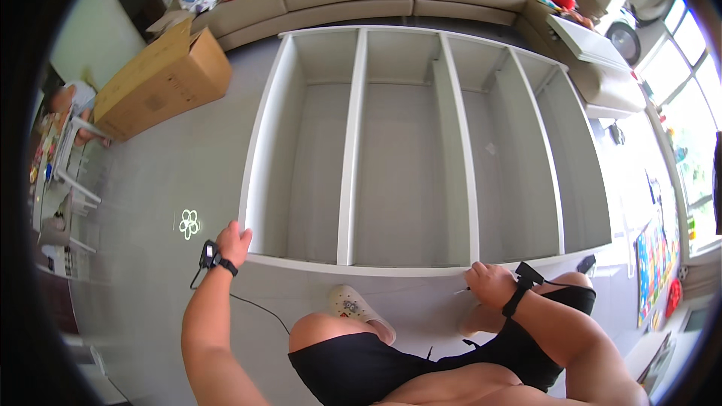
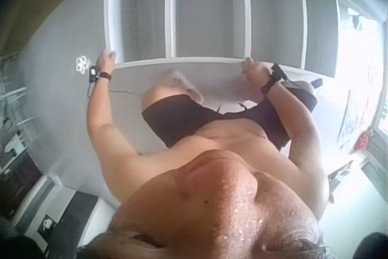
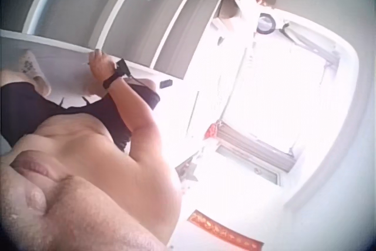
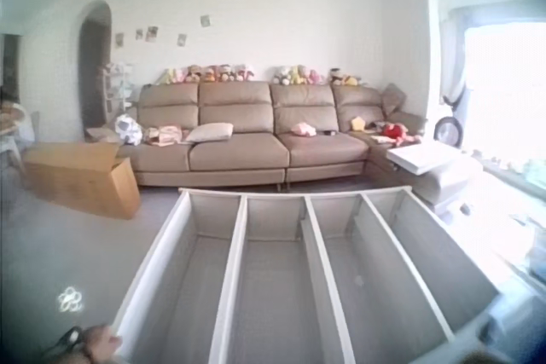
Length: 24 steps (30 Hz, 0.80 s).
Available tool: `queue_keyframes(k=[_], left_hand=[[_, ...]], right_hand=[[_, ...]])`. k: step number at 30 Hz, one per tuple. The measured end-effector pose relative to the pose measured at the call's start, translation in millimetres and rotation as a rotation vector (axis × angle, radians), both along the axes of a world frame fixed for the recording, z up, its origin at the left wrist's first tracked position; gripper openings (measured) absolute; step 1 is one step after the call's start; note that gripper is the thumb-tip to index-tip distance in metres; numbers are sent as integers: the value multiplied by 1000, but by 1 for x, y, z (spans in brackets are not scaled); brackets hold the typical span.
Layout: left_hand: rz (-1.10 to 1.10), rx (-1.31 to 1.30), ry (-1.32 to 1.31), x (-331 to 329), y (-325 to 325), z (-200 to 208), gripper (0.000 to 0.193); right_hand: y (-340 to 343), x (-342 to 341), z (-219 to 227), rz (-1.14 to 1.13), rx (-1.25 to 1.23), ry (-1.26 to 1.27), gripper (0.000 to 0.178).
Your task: Assembling a white bookshelf by attaching side panels and screwing in fasteners.
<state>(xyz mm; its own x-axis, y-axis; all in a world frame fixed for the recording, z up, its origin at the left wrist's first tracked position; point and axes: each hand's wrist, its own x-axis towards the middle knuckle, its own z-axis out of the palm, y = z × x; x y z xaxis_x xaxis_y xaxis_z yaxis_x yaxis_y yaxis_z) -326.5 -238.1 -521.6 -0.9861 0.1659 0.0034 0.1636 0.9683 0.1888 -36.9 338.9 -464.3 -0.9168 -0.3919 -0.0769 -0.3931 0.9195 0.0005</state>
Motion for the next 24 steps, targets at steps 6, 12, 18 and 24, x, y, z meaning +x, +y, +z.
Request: queue_keyframes(k=[6, 12, 18, 24], left_hand=[[20, 29, 42, 15, 11, -14, 35], [40, 53, 81, 20, 10, -18, 35], [25, 42, 60, 8, 23, -15, 38], [46, -26, -123, 16, 5, 3, 41]], right_hand=[[18, -5, 7, -24, 93, -40, 12], [30, 4, 2, -85, 243, -15, 13], [44, 7, -13, -98, 161, 34, 6], [45, 9, -15, -138, 125, 18, 5]])
